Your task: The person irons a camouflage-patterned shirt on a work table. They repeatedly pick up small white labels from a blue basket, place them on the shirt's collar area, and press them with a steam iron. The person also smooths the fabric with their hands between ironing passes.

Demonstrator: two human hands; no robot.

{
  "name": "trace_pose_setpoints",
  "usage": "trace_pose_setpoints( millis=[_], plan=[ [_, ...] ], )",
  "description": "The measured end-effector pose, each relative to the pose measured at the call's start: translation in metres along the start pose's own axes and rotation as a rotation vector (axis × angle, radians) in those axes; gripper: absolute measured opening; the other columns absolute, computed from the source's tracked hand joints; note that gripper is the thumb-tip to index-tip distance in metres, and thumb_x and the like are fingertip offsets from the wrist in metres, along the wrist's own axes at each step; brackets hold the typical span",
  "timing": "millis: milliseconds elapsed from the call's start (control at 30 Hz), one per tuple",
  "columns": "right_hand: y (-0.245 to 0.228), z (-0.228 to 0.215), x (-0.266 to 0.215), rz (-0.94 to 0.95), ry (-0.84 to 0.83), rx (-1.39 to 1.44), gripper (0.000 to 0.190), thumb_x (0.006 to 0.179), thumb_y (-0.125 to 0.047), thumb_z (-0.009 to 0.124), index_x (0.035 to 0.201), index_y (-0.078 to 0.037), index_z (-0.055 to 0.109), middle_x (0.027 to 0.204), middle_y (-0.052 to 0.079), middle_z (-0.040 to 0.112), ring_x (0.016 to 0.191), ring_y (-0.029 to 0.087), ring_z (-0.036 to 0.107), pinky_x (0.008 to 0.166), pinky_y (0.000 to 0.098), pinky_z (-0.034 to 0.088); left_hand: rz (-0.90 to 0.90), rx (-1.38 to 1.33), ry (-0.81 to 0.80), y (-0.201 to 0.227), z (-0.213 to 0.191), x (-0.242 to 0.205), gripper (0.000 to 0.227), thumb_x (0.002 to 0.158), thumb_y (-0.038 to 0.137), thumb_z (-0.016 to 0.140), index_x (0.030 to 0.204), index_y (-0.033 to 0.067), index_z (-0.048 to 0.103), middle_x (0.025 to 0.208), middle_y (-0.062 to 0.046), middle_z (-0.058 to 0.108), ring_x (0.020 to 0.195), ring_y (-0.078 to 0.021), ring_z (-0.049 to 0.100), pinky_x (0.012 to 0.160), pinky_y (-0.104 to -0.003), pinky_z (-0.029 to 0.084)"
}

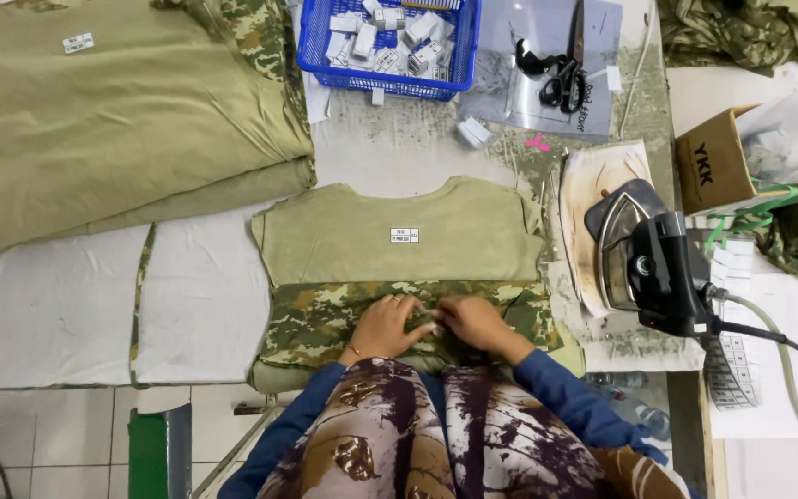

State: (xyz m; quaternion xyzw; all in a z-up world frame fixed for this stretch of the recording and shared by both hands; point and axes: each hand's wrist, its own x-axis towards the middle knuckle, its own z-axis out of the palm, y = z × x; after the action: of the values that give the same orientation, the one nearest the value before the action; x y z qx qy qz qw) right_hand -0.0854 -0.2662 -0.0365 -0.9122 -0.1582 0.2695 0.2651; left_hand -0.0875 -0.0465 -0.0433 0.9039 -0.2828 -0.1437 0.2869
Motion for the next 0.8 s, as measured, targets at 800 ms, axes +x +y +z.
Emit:
trace_pose_setpoints(
  millis=[800],
  plan=[
    [0.037,-0.141,0.051,0.471,0.388,0.121,0.036,0.098,-0.038,0.054,0.116,-0.007,0.062,0.100,0.019,0.070,0.094,0.040,0.068,0.080,0.0514,0.052,-0.660,0.013,0.157,-0.102,-0.149,0.060,0.042,0.100,0.043,0.050,0.123,0.0087,0.060,0.112,-0.015,0.069,0.104,-0.0317,0.067,0.088,-0.047,0.055]
  ],
)
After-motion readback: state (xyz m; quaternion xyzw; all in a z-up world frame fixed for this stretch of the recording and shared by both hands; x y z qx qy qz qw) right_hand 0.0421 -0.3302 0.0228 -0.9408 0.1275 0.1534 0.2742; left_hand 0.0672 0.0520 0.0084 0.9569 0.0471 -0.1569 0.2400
